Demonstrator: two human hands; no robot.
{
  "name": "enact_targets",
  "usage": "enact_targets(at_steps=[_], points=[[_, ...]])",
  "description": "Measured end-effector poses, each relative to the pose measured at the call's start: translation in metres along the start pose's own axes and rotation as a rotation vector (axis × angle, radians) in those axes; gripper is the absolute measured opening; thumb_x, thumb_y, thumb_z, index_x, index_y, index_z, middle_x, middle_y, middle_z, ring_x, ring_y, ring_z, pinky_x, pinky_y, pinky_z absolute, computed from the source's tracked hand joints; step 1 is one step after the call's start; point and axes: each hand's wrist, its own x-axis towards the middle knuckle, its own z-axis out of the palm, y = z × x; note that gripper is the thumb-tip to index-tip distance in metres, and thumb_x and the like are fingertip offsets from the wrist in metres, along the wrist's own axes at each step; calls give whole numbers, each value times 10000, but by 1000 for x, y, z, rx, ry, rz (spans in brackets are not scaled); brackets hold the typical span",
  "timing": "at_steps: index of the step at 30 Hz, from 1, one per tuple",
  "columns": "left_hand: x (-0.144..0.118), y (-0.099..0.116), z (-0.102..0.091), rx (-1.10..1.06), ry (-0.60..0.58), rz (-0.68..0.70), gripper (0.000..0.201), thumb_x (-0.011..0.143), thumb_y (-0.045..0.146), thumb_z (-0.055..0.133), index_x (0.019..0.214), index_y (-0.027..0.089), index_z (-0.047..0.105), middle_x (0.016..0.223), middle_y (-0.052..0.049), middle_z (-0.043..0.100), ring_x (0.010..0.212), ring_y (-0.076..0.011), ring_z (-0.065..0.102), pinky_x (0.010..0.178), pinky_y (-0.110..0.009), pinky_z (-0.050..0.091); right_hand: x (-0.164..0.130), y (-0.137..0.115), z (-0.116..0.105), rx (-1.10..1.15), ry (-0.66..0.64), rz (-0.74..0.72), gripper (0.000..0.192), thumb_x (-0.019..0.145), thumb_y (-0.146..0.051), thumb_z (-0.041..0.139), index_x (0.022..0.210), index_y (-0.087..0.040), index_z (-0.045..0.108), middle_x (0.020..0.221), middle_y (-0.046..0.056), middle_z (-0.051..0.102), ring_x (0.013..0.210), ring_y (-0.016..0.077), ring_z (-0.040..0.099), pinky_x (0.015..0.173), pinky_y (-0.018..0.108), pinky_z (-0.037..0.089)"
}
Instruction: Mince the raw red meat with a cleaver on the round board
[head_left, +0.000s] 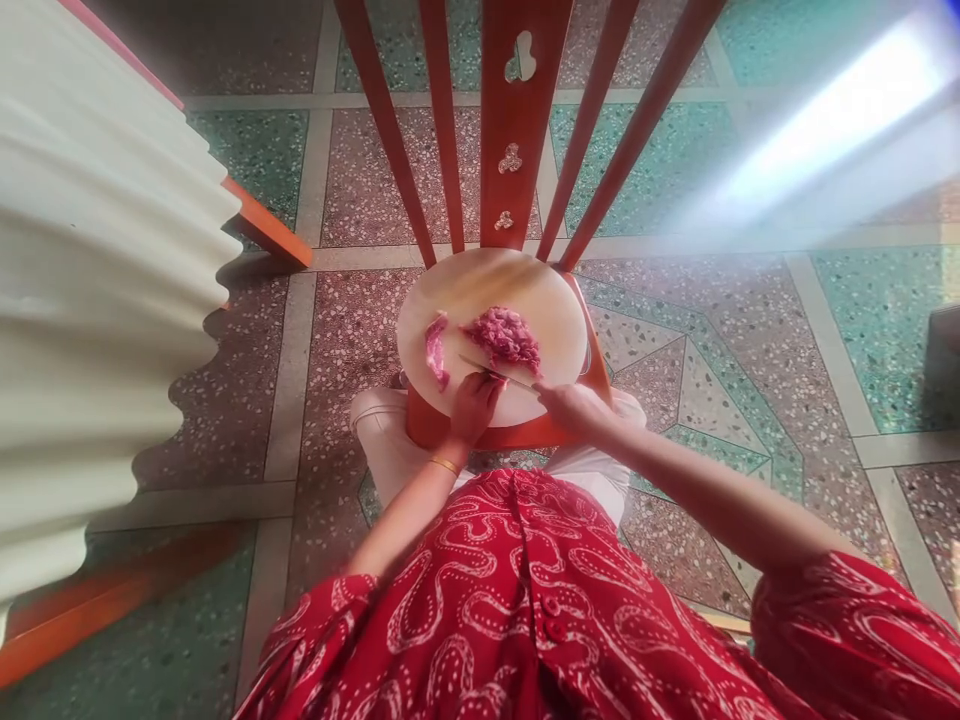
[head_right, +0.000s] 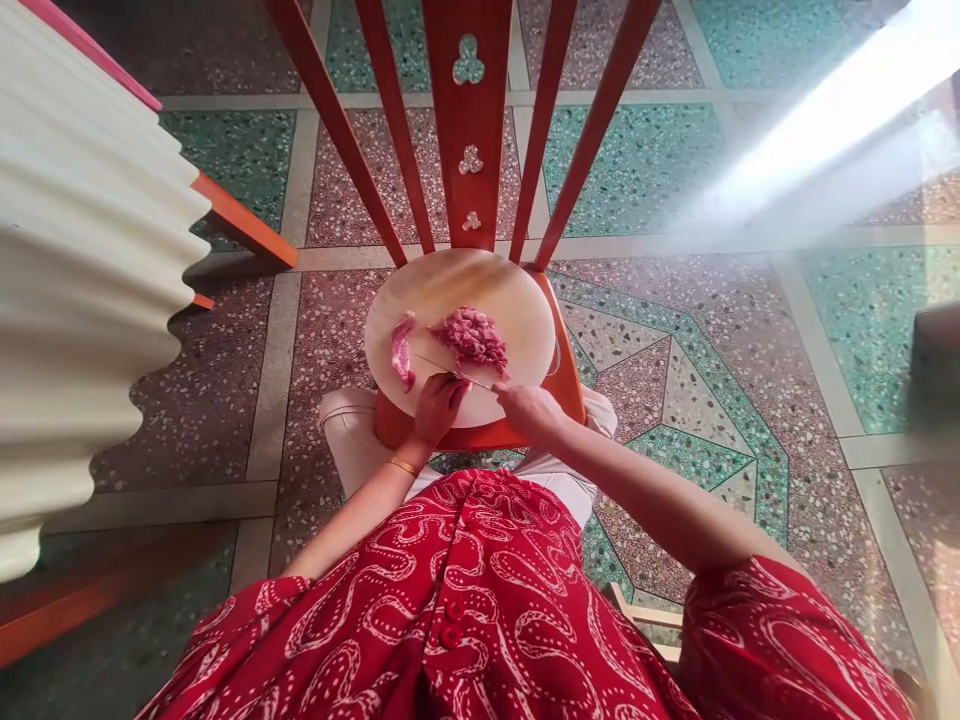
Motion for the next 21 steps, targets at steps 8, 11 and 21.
enact_targets(at_steps=[8,11,21], points=[[0,1,1,-29,-47,-52,216,911,286,448,988,198,630,972,-72,630,970,-197,557,857,-368,471,31,-16,3,28,3,-23,359,899,-185,362,1253,-207,418,834,75,656,733,186,640,569,232,397],[1,1,0,-36,-36,-44,214,910,280,453,1011,202,626,977,-66,633,971,-195,561,859,-370,475,45,-26,-1,59,63,-81,448,869,-136,368,1307,-228,364,938,81,651,795,182,631,576,227,396],[-2,-2,4,-40,-43,-68,220,907,296,457,990,199,636,975,-64,629,949,-196,561,829,-359,487,32,-9,12,2,-7,-48,390,898,-171,341,1285,-195,381,879,90,657,761,181,632,588,234,401]])
